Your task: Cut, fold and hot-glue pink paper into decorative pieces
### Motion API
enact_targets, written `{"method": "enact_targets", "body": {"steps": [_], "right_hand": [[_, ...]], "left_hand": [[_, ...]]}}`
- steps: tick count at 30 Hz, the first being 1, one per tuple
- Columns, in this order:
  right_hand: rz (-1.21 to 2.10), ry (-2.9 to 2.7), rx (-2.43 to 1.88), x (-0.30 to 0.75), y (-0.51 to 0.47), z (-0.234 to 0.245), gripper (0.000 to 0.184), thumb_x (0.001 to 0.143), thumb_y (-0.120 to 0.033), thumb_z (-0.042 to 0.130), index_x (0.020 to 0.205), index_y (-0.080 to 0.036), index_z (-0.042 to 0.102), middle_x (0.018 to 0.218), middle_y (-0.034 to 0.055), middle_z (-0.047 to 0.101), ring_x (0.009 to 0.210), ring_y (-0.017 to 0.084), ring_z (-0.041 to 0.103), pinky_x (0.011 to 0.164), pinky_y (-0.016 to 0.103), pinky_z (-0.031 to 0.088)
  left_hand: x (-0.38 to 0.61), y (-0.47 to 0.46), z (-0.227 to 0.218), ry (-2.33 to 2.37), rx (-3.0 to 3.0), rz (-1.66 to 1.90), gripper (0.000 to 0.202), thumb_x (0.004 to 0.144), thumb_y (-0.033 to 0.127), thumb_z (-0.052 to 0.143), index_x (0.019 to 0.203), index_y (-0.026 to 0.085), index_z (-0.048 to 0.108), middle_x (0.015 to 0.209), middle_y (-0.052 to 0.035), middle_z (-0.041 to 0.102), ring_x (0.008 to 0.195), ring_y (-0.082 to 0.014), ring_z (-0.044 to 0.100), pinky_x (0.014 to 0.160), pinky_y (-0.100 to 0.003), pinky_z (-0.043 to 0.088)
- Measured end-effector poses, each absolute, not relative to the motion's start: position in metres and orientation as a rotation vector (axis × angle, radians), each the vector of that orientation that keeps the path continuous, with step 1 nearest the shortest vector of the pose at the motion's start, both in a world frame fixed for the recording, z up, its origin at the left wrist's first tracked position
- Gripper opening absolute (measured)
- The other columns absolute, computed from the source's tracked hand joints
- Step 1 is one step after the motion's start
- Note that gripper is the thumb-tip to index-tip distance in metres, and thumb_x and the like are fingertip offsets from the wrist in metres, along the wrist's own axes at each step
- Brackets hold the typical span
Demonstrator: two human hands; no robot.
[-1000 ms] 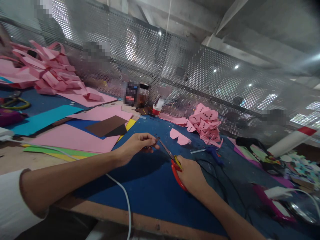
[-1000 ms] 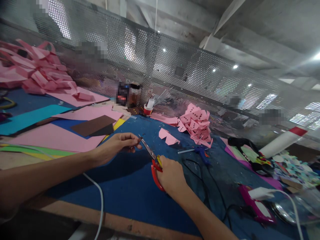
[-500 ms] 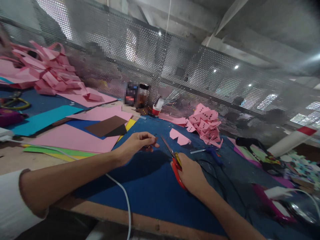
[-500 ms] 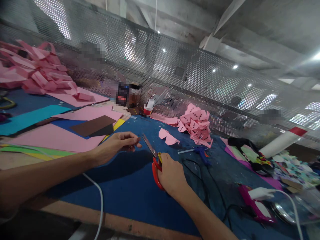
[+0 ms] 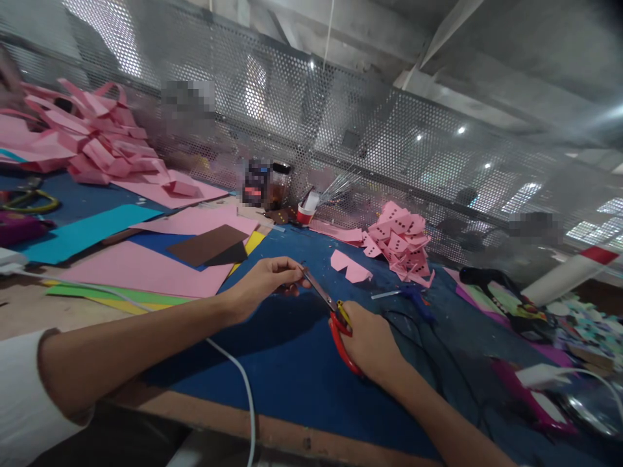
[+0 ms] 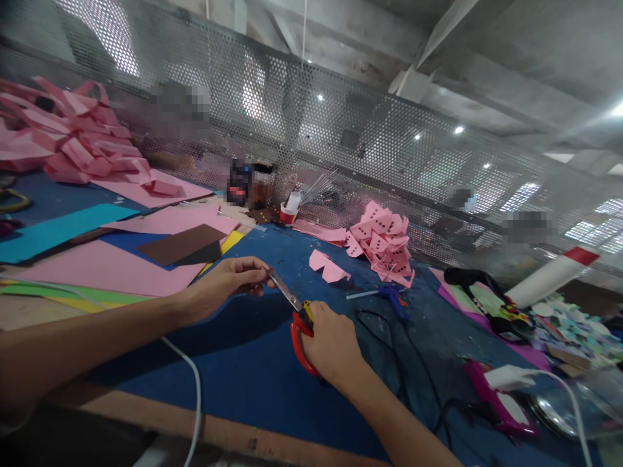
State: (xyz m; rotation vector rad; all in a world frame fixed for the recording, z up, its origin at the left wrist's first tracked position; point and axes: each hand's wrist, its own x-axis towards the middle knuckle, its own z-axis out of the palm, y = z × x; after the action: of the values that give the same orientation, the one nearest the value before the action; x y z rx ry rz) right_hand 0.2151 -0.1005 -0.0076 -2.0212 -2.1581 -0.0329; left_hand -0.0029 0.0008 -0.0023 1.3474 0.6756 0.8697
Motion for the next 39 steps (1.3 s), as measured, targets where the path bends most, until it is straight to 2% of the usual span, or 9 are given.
{"method": "enact_targets", "body": {"steps": [14, 39], "right_hand": [[-0.057, -2.172, -1.996, 0.2146, -0.1014, -0.0061, 0.017, 0.091, -0.035, 0.048, 0.085, -0.02, 0.056, 0.073, 0.0013, 0.065, 0.065, 0.016, 0.06, 0.057, 0.027, 0.022], [-0.074, -2.188, -2.075, 0.2137, -0.1014, -0.0031, 0.018, 0.09, -0.035, 0.051, 0.083, -0.02, 0.057, 0.076, 0.0037, 0.069, 0.067, 0.018, 0.064, 0.057, 0.027, 0.022]], "left_hand": [[-0.0031, 0.0013, -0.0034, 0.682, 1.368, 0.857, 0.025, 0.081, 0.039, 0.067, 0.089, 0.016, 0.062, 0.092, -0.0064, 0.071, 0.07, -0.0124, 0.059, 0.069, -0.027, 0.046], [-0.0032, 0.0014, -0.0028, 0.693, 1.371, 0.839, 0.023, 0.082, 0.039, 0.065, 0.087, 0.016, 0.061, 0.092, -0.0063, 0.072, 0.07, -0.0124, 0.059, 0.069, -0.027, 0.044]]}}
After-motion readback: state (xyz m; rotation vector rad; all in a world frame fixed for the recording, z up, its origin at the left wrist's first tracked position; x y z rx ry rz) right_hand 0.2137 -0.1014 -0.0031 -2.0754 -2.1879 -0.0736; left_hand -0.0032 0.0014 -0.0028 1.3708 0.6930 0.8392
